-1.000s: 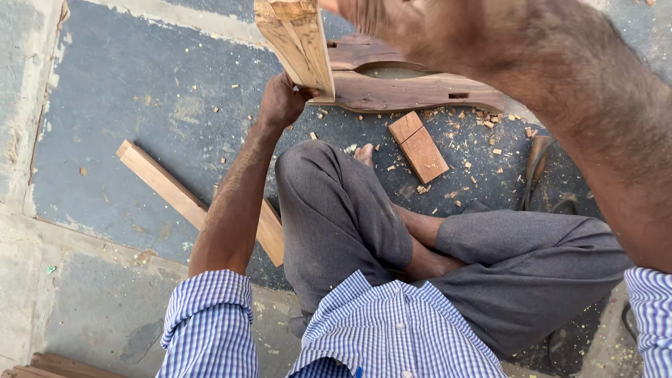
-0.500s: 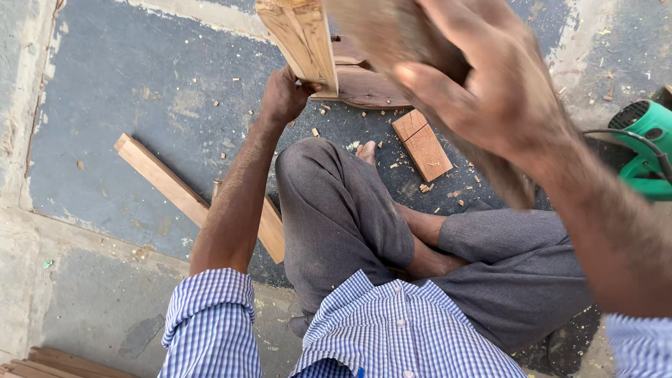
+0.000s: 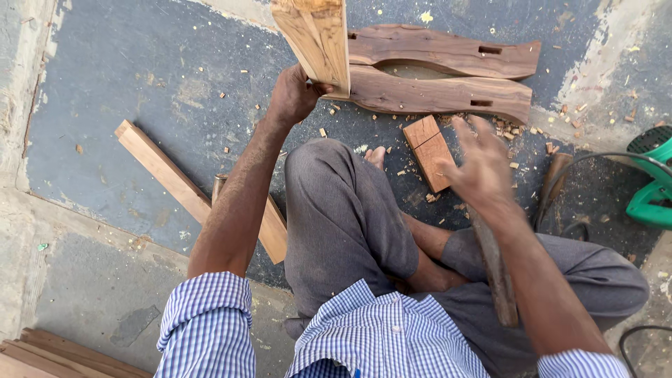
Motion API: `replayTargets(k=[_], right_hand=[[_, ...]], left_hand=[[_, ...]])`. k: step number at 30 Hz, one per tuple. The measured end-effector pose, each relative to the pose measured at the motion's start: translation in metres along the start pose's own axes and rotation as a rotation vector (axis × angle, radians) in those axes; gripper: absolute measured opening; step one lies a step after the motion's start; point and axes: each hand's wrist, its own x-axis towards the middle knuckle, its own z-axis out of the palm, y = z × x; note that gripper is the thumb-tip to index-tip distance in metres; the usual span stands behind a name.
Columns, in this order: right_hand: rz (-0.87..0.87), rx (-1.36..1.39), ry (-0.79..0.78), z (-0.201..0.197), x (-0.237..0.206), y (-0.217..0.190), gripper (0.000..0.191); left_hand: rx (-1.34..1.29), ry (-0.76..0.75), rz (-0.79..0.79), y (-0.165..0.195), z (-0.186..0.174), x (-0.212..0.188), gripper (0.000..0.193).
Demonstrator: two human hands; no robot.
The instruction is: The person sits on the floor and uses a chisel and mallet to carve a notch into a wooden plank. They repeatedly test the fit of the plank against a curved wooden piece, mark the wood with a pencil, and use a handheld electric planer to smooth the edges before final assembly.
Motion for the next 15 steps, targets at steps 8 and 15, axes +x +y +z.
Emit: replayTargets(k=[8, 15], right_hand=[[-0.329, -0.155, -0.168, 0.05, 0.154, -0.079, 0.09], [-0.33, 0.05, -0.316, -0.018, 0.146, -0.085, 0.084]], left_hand=[[-0.029, 0.017, 0.044, 0.002, 0.0, -0.001, 0.021], [-0.017, -0.113, -0.083, 0.048, -0.051, 0.046, 0.057]])
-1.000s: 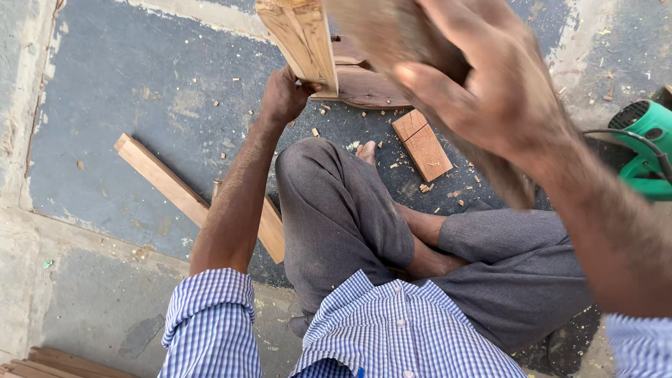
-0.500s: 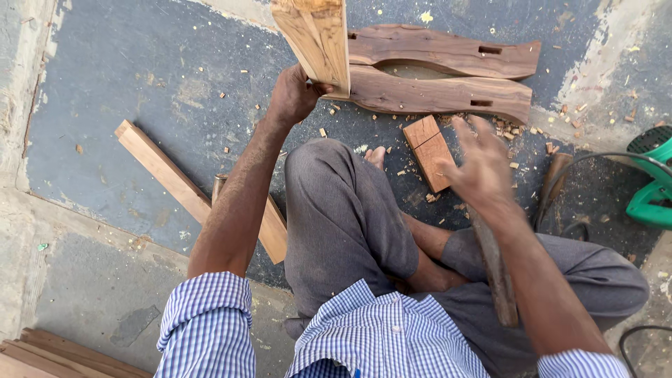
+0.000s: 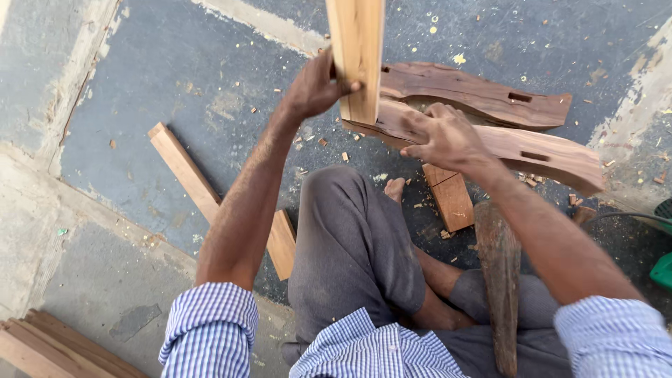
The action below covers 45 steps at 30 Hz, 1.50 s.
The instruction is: The person sits on the floor and uses a chisel and mallet to carve a notch into a wooden plank. They repeatedly test the fit of the plank against a curved wooden piece, mark the wood with a pencil, and use a handheld electric planer to smooth the edges before final assembly.
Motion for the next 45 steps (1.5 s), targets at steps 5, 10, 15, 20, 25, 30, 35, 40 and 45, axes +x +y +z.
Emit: replayTargets(k=[5, 10, 15, 20, 25, 30, 35, 40, 45], right_hand=[[0.048, 0.207, -0.275, -0.057, -0.085, -0.026, 0.096], [-0.017, 0.53, -0.226, -0.051, -0.133, -0.045, 0.092], [0.065, 0.511, -0.307, -0.015, -0.135, -0.041, 0.092], [-0.102, 0.269, -0.256, -0.003, -0.135, -0.029, 0.088], [-0.118, 0.034, -0.198, 0.005, -0.146, -0.046, 0.103], [-0.111, -0.074, -0.124, -0.001, -0.144, -0.061, 0.089], [-0.089, -0.027, -0.157, -0.012, -0.128, -0.059, 0.087], [-0.07, -0.029, -0.18, -0.009, -0.127, -0.059, 0.087], [-0.174, -0.066, -0.05, -0.008, -0.132, -0.067, 0.084]], left_hand=[[-0.257, -0.119, 0.204, 0.07, -0.022, -0.011, 0.089], [-0.333, -0.11, 0.12, 0.099, 0.021, -0.047, 0.082], [-0.516, 0.021, 0.079, 0.072, 0.06, -0.077, 0.081], [-0.393, 0.041, -0.009, 0.063, 0.067, -0.081, 0.085], [-0.382, 0.017, 0.056, 0.07, 0.077, -0.085, 0.088], [-0.422, 0.041, 0.038, 0.065, 0.085, -0.073, 0.087], [-0.458, 0.056, -0.051, 0.055, 0.086, -0.06, 0.082], [-0.466, 0.066, -0.007, 0.052, 0.091, -0.064, 0.082], [-0.429, 0.051, 0.003, 0.056, 0.092, -0.07, 0.088]])
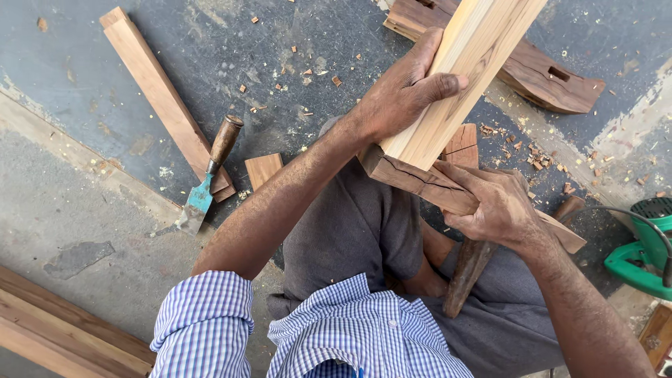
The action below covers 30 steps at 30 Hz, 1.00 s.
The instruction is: The person sits on the floor and uses a chisel and mallet to carve a notch into a wooden plank. They repeatedly test the fit of the plank against a curved wooden piece, mark the wood with a pencil, and use a handheld electric planer to smooth the edges before final assembly.
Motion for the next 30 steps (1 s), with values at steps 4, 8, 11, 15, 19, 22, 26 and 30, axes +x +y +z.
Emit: replayTargets(k=[4, 8, 11, 15, 19, 22, 26, 30], right_hand=[[-0.063, -0.118, 0.078, -0.001, -0.003, -0.008, 0.083], [-0.031, -0.04, 0.099, 0.0, -0.008, -0.014, 0.078], [-0.125, -0.07, 0.137, 0.001, -0.011, -0.017, 0.076], [-0.062, -0.063, 0.158, 0.009, -0.017, -0.021, 0.074], [-0.095, -0.11, 0.267, 0.031, -0.026, -0.019, 0.07], [-0.094, -0.137, 0.308, 0.053, -0.036, -0.014, 0.072], [-0.08, -0.144, 0.341, 0.083, -0.048, -0.009, 0.078], [-0.06, -0.212, 0.402, 0.106, -0.057, -0.004, 0.071]], left_hand=[[-0.033, -0.009, 0.086, 0.011, -0.004, -0.005, 0.086], [-0.1, -0.053, 0.126, 0.032, -0.01, -0.016, 0.077], [-0.196, -0.029, 0.292, 0.056, -0.022, -0.024, 0.071], [-0.56, -0.069, 0.182, 0.084, -0.064, -0.035, 0.053], [-0.591, 0.066, 0.265, 0.089, -0.107, -0.036, 0.041], [-0.551, 0.177, 0.196, 0.083, -0.12, -0.051, 0.045], [-0.578, 0.232, 0.104, 0.069, -0.121, -0.07, 0.051], [-0.569, 0.323, 0.046, 0.066, -0.116, -0.087, 0.064]])
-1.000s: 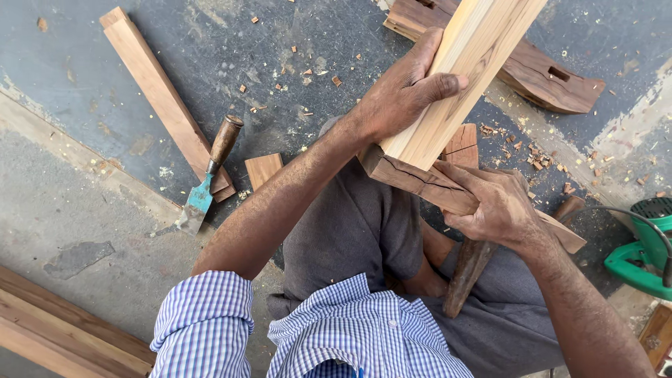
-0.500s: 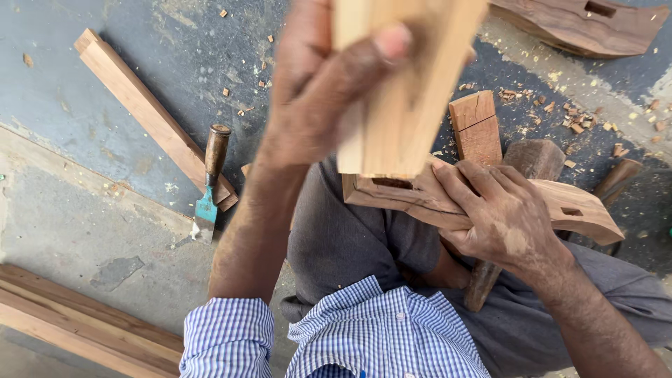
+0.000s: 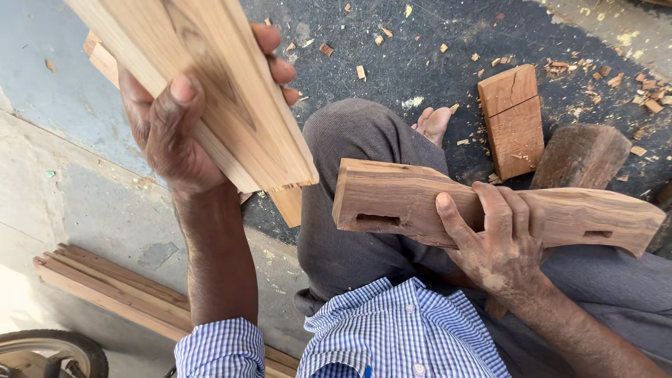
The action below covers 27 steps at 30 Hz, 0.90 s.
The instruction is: The person sits on the floor and uses a chisel and mallet to carve a notch into a wooden plank. They repeatedly test the fit of the plank against a curved wooden piece, mark the wood with a pencil, and use a handheld electric planer to smooth the edges before final assembly.
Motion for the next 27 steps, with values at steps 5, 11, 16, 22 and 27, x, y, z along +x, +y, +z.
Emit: replayTargets(k=[5, 11, 16, 22, 27], right_hand=[[-0.047, -0.134, 0.052, 0.013, -0.023, 0.007, 0.059], [-0.022, -0.218, 0.133, 0.03, -0.04, 0.002, 0.049], [-0.027, -0.194, 0.088, 0.032, -0.042, 0.005, 0.052], [-0.037, -0.097, 0.026, 0.018, -0.019, 0.004, 0.063], [-0.036, 0.176, -0.2, -0.028, 0.021, 0.024, 0.083]], left_hand=[[0.006, 0.079, 0.004, 0.004, -0.003, -0.02, 0.07], [-0.017, 0.14, -0.023, 0.004, -0.016, -0.039, 0.07], [-0.016, 0.103, -0.022, 0.001, -0.024, -0.045, 0.064], [-0.016, 0.127, 0.002, 0.0, -0.028, -0.053, 0.062], [-0.015, 0.146, -0.055, -0.001, -0.024, -0.057, 0.065]])
